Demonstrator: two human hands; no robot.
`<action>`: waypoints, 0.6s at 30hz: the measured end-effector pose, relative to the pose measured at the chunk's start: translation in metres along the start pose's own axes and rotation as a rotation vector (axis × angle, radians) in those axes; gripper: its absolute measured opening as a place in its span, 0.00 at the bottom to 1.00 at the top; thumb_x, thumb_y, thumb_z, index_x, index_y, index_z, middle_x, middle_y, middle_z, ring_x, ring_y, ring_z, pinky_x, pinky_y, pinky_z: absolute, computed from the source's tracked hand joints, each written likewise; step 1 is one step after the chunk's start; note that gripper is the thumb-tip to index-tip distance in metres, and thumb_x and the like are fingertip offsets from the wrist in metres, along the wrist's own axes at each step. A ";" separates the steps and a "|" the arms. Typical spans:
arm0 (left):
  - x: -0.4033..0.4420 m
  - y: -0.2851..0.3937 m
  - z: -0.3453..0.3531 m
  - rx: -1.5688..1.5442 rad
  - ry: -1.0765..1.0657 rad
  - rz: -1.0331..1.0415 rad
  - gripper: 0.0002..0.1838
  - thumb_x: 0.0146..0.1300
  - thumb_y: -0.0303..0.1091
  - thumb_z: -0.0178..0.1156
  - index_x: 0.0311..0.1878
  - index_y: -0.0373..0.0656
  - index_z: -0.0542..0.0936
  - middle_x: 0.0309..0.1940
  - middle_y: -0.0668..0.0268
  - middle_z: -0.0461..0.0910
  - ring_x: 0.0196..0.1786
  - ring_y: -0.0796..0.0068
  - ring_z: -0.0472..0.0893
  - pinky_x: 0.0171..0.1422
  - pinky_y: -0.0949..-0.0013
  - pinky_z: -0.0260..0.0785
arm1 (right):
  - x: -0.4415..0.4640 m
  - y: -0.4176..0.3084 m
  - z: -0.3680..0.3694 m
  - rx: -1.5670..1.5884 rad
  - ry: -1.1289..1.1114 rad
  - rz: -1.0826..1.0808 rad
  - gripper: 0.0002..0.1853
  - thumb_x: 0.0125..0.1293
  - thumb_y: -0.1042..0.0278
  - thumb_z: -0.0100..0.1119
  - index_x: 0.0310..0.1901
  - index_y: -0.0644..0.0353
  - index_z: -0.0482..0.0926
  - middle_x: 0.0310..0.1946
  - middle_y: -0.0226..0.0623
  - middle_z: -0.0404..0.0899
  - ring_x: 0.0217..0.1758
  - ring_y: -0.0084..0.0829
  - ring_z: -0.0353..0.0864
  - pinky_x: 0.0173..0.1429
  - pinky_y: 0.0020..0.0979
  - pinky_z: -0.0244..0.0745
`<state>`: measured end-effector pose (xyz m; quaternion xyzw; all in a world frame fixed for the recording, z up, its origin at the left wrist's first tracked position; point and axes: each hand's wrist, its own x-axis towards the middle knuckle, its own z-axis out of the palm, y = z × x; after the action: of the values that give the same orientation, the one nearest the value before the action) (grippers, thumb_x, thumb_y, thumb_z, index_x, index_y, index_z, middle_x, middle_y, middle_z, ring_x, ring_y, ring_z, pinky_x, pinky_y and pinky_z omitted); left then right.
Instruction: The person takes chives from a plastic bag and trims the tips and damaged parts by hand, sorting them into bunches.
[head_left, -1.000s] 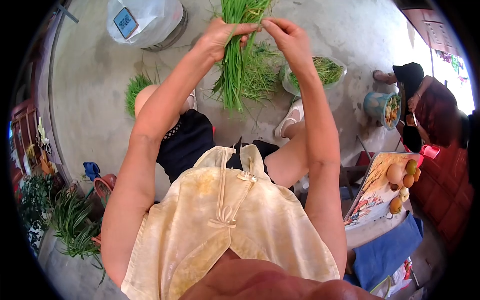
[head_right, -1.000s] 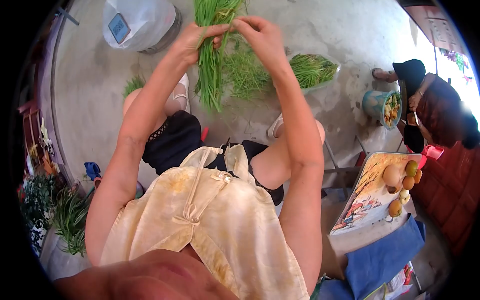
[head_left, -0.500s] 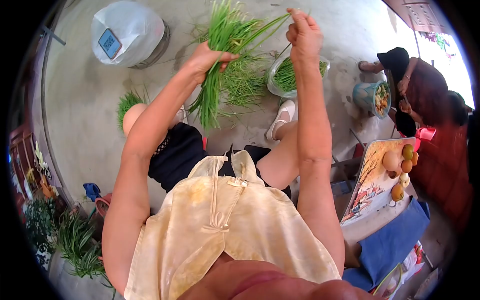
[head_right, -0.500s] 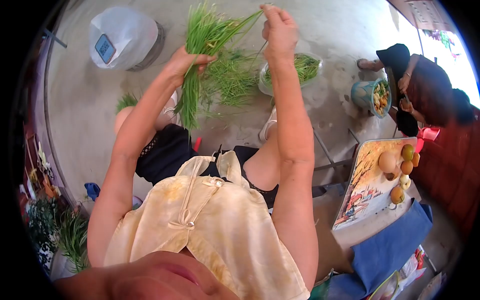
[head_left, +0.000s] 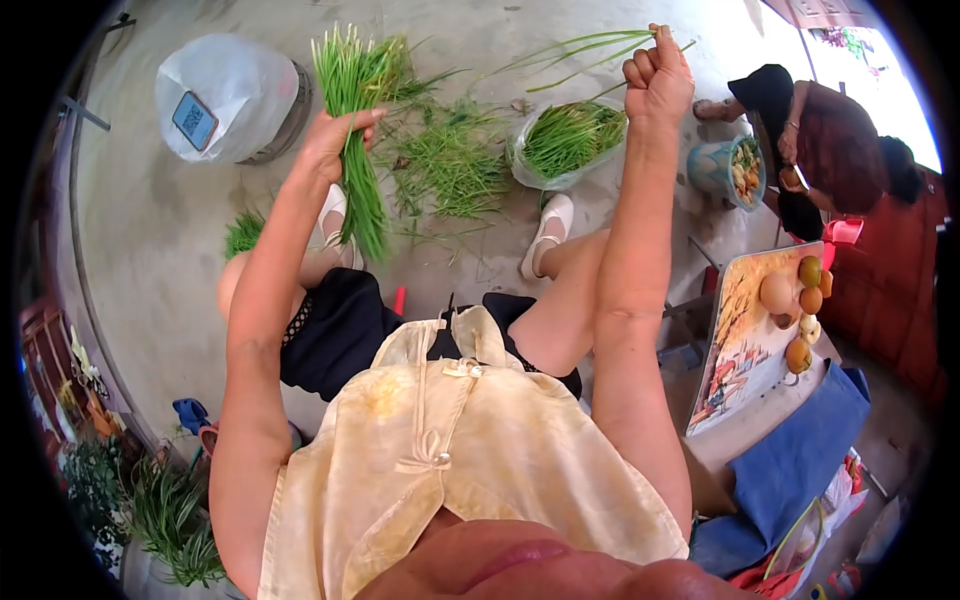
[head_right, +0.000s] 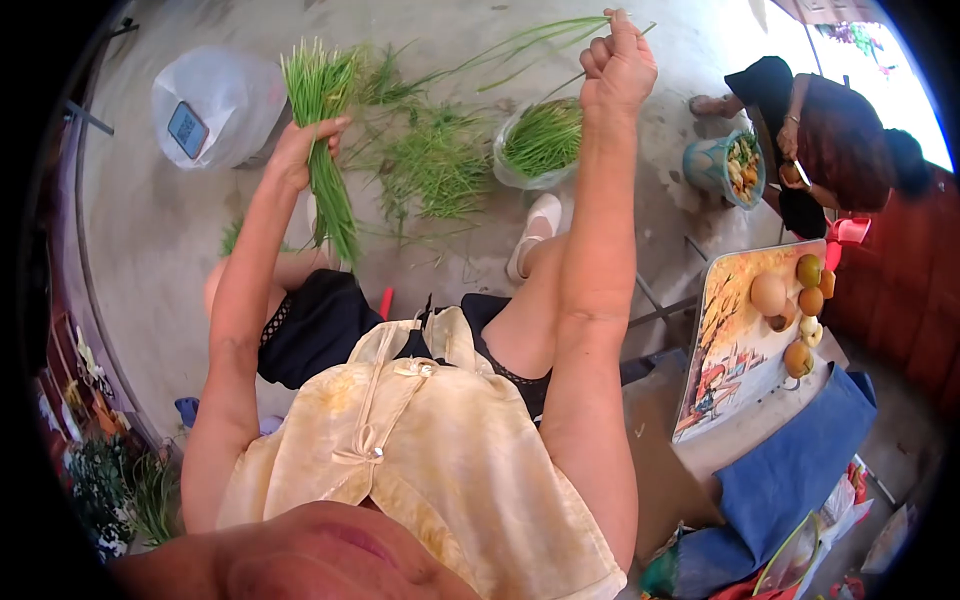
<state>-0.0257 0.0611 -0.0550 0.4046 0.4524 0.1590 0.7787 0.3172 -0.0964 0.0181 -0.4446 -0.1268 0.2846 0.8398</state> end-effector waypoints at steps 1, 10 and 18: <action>-0.001 0.003 0.002 -0.026 -0.014 0.023 0.11 0.53 0.26 0.68 0.38 0.38 0.77 0.26 0.67 0.79 0.22 0.84 0.74 0.22 0.78 0.66 | -0.001 0.001 0.003 0.004 0.017 0.017 0.08 0.65 0.69 0.59 0.38 0.65 0.77 0.12 0.18 0.50 0.12 0.14 0.44 0.17 0.20 0.42; -0.008 0.016 0.030 -0.088 -0.001 -0.001 0.10 0.57 0.28 0.65 0.40 0.37 0.77 0.28 0.66 0.79 0.22 0.82 0.73 0.24 0.77 0.65 | 0.001 0.005 0.005 0.098 -0.007 0.133 0.08 0.65 0.69 0.59 0.39 0.65 0.76 0.13 0.18 0.50 0.13 0.15 0.45 0.17 0.21 0.41; -0.007 0.019 0.043 -0.130 -0.081 0.038 0.14 0.57 0.25 0.63 0.47 0.33 0.77 0.41 0.63 0.83 0.26 0.86 0.73 0.26 0.80 0.69 | -0.002 0.009 0.003 0.121 -0.199 0.210 0.08 0.67 0.70 0.55 0.43 0.67 0.75 0.16 0.19 0.54 0.16 0.15 0.49 0.21 0.19 0.47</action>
<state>0.0086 0.0483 -0.0249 0.3676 0.4016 0.1862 0.8179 0.3104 -0.0914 0.0128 -0.3738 -0.1448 0.4207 0.8139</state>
